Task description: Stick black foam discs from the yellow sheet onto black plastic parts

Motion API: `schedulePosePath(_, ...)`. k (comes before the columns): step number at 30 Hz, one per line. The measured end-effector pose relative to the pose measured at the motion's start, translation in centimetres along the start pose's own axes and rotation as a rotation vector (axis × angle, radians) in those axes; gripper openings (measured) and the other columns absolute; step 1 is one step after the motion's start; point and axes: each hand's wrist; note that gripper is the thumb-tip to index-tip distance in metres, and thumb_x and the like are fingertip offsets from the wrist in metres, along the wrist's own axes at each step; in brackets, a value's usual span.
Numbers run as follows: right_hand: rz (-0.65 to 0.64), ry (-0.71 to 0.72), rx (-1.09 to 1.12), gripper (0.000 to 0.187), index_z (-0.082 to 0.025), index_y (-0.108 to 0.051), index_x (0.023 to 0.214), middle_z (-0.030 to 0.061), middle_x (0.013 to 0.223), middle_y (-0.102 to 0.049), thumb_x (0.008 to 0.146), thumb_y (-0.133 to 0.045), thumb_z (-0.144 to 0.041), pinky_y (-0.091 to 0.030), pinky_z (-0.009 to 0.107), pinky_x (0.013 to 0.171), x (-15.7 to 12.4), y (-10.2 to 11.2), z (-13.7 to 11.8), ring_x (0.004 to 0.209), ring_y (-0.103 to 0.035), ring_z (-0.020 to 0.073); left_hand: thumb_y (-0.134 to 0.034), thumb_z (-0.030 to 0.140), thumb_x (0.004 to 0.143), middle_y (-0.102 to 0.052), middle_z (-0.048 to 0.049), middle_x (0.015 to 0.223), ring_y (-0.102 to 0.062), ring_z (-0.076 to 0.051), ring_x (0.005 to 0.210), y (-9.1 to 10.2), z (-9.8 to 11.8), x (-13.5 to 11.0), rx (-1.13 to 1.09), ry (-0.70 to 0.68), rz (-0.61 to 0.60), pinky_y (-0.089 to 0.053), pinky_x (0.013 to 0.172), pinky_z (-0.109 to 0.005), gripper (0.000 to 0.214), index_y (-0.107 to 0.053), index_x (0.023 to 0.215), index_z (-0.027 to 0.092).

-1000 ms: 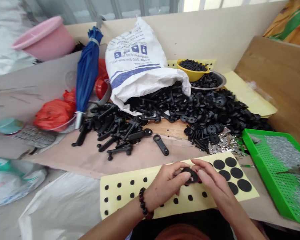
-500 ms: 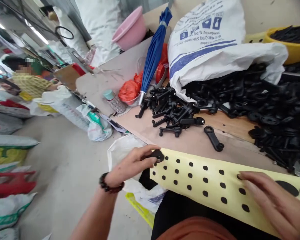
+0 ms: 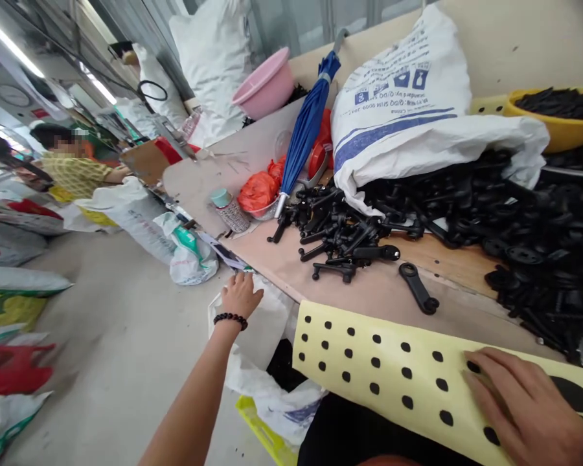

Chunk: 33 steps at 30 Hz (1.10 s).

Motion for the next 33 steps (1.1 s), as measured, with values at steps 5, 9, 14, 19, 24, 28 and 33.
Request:
schedulePosePath(5,-0.014,0.193,-0.226,0.021,-0.018,-0.06,0.102,0.0127,0.095,-0.064,0.087,-0.047,-0.023,-0.047,0.042,0.08,1.5,-0.1,-0.8,0.087,-0.06,0.0281,-0.036,0.025,0.088,-0.057,-0.0147,0.115,-0.049,-0.028,0.111,2.5,3.9,-0.8,-0.129,-0.219,0.207,-0.036,0.099,-0.041,0.032,-0.057,0.107,0.012)
schedulePosePath(9,-0.041,0.015,-0.135,0.019,-0.02,-0.055,0.105,0.0107,0.099,-0.061,0.089,-0.046,-0.024,-0.051,0.035,0.076,2.8,1.5,-1.5,0.09,-0.06,0.024,-0.037,0.024,0.09,-0.058,-0.0116,0.114,-0.052,-0.024,0.109,4.4,10.7,-2.7,-0.45,-0.651,0.347,-0.041,0.097,-0.038,0.029,-0.056,0.11,0.015)
schedulePosePath(14,-0.019,-0.231,-0.147,0.014,-0.021,-0.055,0.095,0.0068,0.094,-0.061,0.091,-0.042,-0.024,-0.05,0.031,0.075,1.7,5.8,-0.4,0.087,-0.061,0.0199,-0.035,0.001,0.081,-0.048,-0.0102,0.132,-0.042,-0.023,0.121,3.3,20.1,-3.4,-0.461,-1.205,0.178,-0.04,0.1,-0.038,0.047,-0.046,0.125,0.014)
schedulePosePath(19,-0.088,-0.272,-0.293,0.015,-0.02,-0.057,0.091,0.0071,0.092,-0.062,0.089,-0.041,-0.022,-0.052,0.03,0.068,-1.1,6.9,-0.1,0.082,-0.062,0.02,-0.039,0.003,0.084,-0.059,-0.0103,0.111,-0.047,-0.025,0.103,3.4,24.7,-2.3,-0.282,-1.318,0.109,-0.044,0.085,-0.039,0.036,-0.054,0.115,0.015)
schedulePosePath(24,-0.012,-0.286,-0.467,0.019,-0.016,-0.054,0.1,0.0118,0.099,-0.06,0.088,-0.04,-0.021,-0.053,0.033,0.068,-2.1,5.3,0.6,0.087,-0.062,0.0234,-0.04,0.011,0.089,-0.062,-0.0098,0.092,-0.05,-0.024,0.089,5.0,25.4,-2.2,-0.379,-1.26,0.037,-0.041,0.077,-0.037,0.024,-0.061,0.099,0.014)
schedulePosePath(28,-0.044,-0.236,-0.513,0.016,-0.016,-0.054,0.096,0.0112,0.096,-0.059,0.087,-0.043,-0.023,-0.053,0.032,0.067,-2.0,4.6,1.9,0.083,-0.062,0.023,-0.044,0.021,0.088,-0.063,-0.0049,0.083,-0.054,-0.019,0.078,5.4,25.8,-2.8,-0.929,-1.022,-0.322,-0.043,0.071,-0.03,0.018,-0.061,0.09,0.014)
schedulePosePath(33,-0.033,-0.239,-0.531,0.014,-0.016,-0.052,0.095,0.0119,0.096,-0.058,0.087,-0.043,-0.022,-0.053,0.034,0.067,-2.0,4.2,1.8,0.081,-0.061,0.0236,-0.049,0.027,0.084,-0.063,-0.0041,0.08,-0.057,-0.017,0.072,5.6,26.3,-3.2,-1.359,-0.812,-0.665,-0.045,0.064,-0.026,0.019,-0.061,0.086,0.012)
Point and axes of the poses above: each hand's wrist, its own x-axis towards the middle knuckle, its own y-axis out of the back of the hand, z = x × y
